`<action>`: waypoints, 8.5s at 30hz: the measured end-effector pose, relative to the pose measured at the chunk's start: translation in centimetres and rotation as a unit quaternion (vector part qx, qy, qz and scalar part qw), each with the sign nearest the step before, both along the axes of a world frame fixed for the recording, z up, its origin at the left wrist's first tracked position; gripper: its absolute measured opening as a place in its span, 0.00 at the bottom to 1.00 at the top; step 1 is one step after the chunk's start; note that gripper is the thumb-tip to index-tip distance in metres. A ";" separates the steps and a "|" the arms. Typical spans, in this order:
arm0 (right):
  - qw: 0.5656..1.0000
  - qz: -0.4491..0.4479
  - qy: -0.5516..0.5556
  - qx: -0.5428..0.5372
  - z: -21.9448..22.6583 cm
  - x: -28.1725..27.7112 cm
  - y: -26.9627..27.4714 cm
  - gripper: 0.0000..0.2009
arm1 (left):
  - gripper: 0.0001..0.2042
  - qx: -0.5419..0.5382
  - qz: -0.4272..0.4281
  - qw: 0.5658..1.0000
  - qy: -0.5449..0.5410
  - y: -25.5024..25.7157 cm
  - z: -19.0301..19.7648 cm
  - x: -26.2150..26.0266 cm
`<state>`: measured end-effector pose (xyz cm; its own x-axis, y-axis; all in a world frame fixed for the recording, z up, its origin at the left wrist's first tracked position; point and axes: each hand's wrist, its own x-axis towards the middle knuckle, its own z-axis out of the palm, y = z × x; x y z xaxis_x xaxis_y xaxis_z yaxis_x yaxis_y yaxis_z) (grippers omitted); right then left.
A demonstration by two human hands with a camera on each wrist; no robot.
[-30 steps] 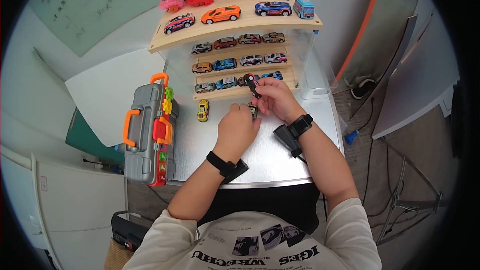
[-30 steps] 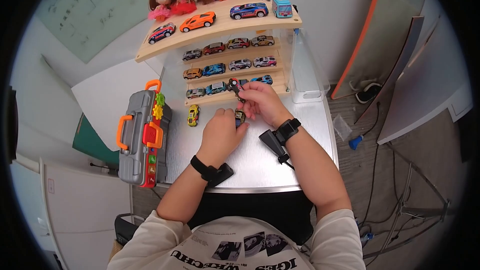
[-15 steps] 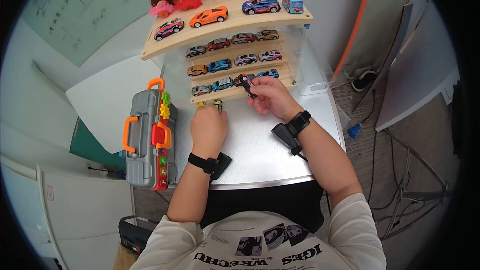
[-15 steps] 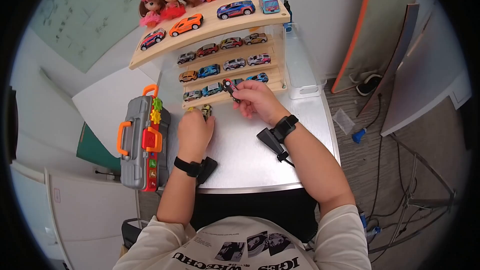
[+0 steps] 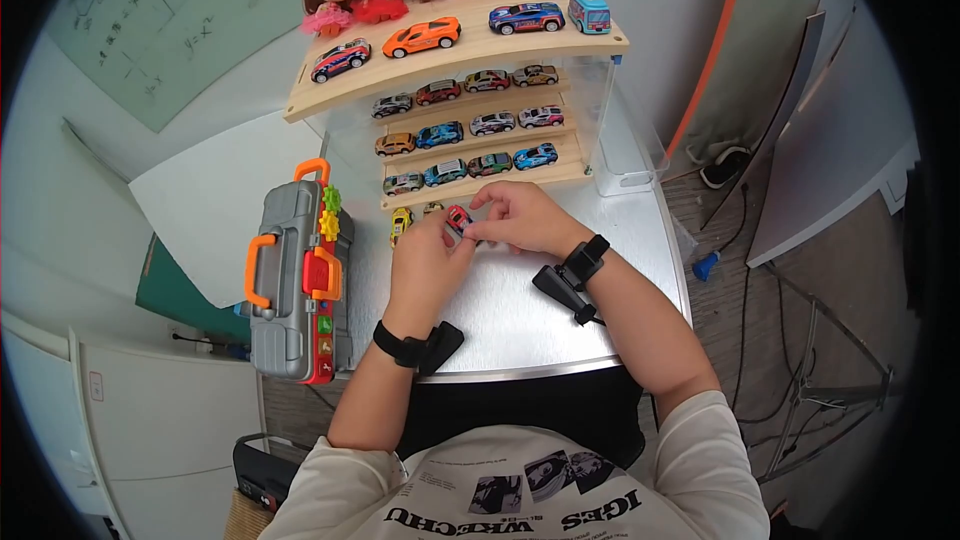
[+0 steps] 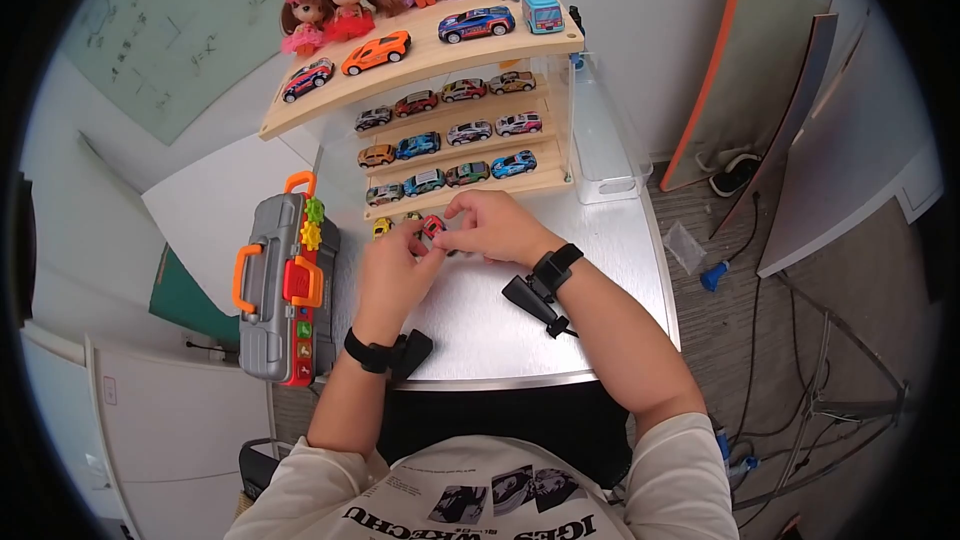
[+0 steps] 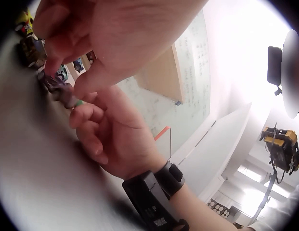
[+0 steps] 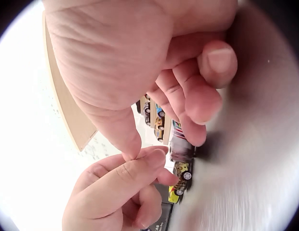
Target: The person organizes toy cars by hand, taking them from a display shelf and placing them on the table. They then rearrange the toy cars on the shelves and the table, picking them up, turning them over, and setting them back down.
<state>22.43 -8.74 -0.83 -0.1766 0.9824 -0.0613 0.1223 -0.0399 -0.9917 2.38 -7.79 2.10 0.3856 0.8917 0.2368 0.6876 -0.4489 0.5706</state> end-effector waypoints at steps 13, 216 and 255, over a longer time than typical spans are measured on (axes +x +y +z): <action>0.999 0.021 0.041 -0.008 -1.5 0.7 0.9 0.07 | 0.16 0.066 -0.070 0.988 0.117 0.0 -0.8 1.3; 0.912 0.163 0.348 -0.142 -1.6 -4.6 -2.1 0.05 | 0.05 0.104 0.125 0.953 -0.254 3.4 -3.2 -3.1; 0.930 0.200 0.291 -0.103 -1.6 -4.2 -2.1 0.04 | 0.14 0.054 -0.006 0.962 0.266 -7.1 1.6 -7.6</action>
<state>18.23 -10.81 -2.43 -0.5873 0.8092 -0.0194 -0.3879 -0.3024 -0.8707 -5.22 -14.87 3.72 0.4877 0.8680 0.0937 0.8643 -0.4952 0.0884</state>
